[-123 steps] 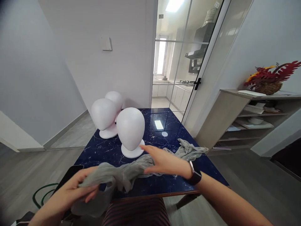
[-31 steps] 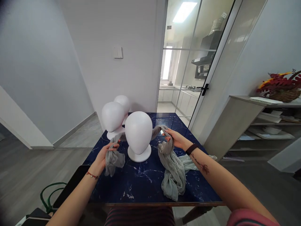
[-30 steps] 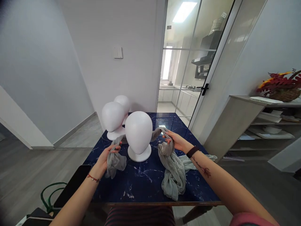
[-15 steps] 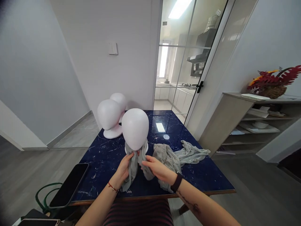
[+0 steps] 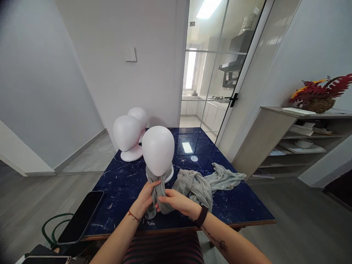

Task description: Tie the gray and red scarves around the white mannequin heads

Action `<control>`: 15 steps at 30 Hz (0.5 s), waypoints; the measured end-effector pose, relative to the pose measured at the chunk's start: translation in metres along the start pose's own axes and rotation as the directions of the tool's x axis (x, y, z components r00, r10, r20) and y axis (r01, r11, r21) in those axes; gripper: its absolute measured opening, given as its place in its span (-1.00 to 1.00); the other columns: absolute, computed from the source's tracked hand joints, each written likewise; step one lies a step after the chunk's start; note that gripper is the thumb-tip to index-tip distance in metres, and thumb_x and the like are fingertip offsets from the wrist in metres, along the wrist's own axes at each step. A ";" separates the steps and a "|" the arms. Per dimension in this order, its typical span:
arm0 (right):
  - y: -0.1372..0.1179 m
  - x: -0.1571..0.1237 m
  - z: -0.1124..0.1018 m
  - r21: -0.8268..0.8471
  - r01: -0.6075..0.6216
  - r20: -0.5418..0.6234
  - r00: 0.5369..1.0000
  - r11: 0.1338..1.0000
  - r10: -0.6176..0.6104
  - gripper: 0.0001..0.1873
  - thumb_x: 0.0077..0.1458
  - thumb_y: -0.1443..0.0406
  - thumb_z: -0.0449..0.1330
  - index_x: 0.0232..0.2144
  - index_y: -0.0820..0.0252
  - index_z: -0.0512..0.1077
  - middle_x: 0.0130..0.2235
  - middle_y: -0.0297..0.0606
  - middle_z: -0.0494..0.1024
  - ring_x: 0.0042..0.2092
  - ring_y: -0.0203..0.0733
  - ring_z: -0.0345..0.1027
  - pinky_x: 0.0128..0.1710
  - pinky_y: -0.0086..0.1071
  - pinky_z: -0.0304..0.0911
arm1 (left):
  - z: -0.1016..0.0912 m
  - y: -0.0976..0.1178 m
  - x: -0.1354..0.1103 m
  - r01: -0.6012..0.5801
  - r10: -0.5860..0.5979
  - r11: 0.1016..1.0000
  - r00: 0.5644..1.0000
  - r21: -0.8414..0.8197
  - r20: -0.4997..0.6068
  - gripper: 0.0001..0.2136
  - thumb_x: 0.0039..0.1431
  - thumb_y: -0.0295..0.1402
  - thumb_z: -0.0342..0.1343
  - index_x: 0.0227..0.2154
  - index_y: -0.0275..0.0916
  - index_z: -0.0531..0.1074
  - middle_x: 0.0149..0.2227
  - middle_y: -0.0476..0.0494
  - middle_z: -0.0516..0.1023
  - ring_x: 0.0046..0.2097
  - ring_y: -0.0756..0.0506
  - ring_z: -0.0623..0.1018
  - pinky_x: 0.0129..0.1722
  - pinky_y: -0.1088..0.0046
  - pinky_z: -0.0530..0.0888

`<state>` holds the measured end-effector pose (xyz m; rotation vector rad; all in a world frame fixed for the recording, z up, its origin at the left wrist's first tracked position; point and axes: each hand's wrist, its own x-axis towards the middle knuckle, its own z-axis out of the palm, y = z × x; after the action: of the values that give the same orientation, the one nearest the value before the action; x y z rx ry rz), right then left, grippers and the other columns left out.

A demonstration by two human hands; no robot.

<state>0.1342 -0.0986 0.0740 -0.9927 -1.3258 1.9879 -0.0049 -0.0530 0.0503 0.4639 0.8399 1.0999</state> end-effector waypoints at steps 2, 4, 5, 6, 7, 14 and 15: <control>-0.007 -0.019 -0.004 -0.124 -0.001 0.112 0.994 0.992 0.015 -0.56 -0.02 0.04 0.24 -0.26 0.31 0.38 -0.29 -0.17 0.54 -0.29 -0.24 0.44 -0.17 -0.31 0.30 | 0.004 0.000 0.001 -0.035 0.030 0.998 0.996 -0.061 -0.079 -0.66 -0.15 -0.69 0.14 -0.23 -0.35 0.39 -0.50 -0.10 0.56 -0.56 -0.03 0.51 -0.53 0.50 0.45; -0.016 -0.042 -0.007 -0.258 0.008 0.206 0.977 0.966 0.047 -0.57 0.00 0.04 0.22 -0.28 0.32 0.41 -0.29 -0.16 0.55 -0.26 -0.23 0.44 -0.15 -0.32 0.30 | 0.007 0.000 0.001 -0.030 0.019 0.996 0.991 -0.081 -0.131 -0.66 -0.15 -0.74 0.10 -0.25 -0.36 0.40 -0.50 -0.11 0.56 -0.56 -0.02 0.51 -0.49 0.49 0.46; -0.021 -0.054 -0.009 -0.319 0.019 0.254 0.965 0.948 0.066 -0.59 0.01 0.05 0.22 -0.29 0.32 0.42 -0.30 -0.16 0.55 -0.26 -0.23 0.44 -0.16 -0.34 0.30 | 0.008 0.000 0.001 -0.019 0.006 0.996 0.989 -0.084 -0.149 -0.68 -0.13 -0.74 0.09 -0.27 -0.37 0.40 -0.51 -0.11 0.56 -0.57 -0.02 0.50 -0.48 0.48 0.46; -0.027 -0.065 -0.011 -0.371 0.040 0.303 0.950 0.928 0.080 -0.60 0.02 0.05 0.21 -0.31 0.32 0.43 -0.30 -0.17 0.55 -0.26 -0.24 0.44 -0.17 -0.37 0.30 | 0.008 0.000 0.001 -0.012 -0.003 0.996 0.987 -0.088 -0.162 -0.70 -0.12 -0.74 0.08 -0.28 -0.37 0.40 -0.52 -0.11 0.55 -0.57 -0.02 0.50 -0.47 0.48 0.47; -0.032 -0.076 -0.014 -0.409 0.067 0.347 0.934 0.910 0.088 -0.61 0.02 0.06 0.21 -0.33 0.33 0.44 -0.32 -0.18 0.55 -0.27 -0.25 0.43 -0.19 -0.40 0.30 | 0.008 -0.001 0.002 -0.006 -0.009 0.996 0.985 -0.091 -0.172 -0.71 -0.10 -0.74 0.07 -0.28 -0.37 0.40 -0.51 -0.11 0.55 -0.57 -0.02 0.50 -0.45 0.47 0.48; -0.063 -0.129 -0.019 -0.499 0.299 0.529 0.849 0.814 0.012 -0.47 -0.04 -0.04 0.20 -0.32 0.36 0.38 -0.44 -0.22 0.46 -0.43 -0.31 0.31 -0.42 -0.50 0.26 | 0.005 -0.002 0.005 0.015 -0.034 0.994 0.985 -0.111 -0.168 -0.73 -0.07 -0.72 0.06 -0.28 -0.36 0.40 -0.52 -0.10 0.54 -0.57 -0.02 0.50 -0.40 0.44 0.50; -0.066 -0.131 -0.015 -0.500 0.318 0.551 0.834 0.806 0.013 -0.45 -0.04 -0.06 0.19 -0.29 0.37 0.37 -0.43 -0.21 0.46 -0.42 -0.31 0.31 -0.43 -0.51 0.25 | 0.005 -0.003 0.006 0.012 -0.033 0.993 0.985 -0.121 -0.172 -0.73 -0.08 -0.72 0.07 -0.29 -0.35 0.40 -0.52 -0.10 0.54 -0.56 -0.02 0.50 -0.41 0.45 0.50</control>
<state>0.2252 -0.1674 0.1681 -0.5222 -2.3443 1.8198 0.0018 -0.0484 0.0493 0.2599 0.9235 1.1742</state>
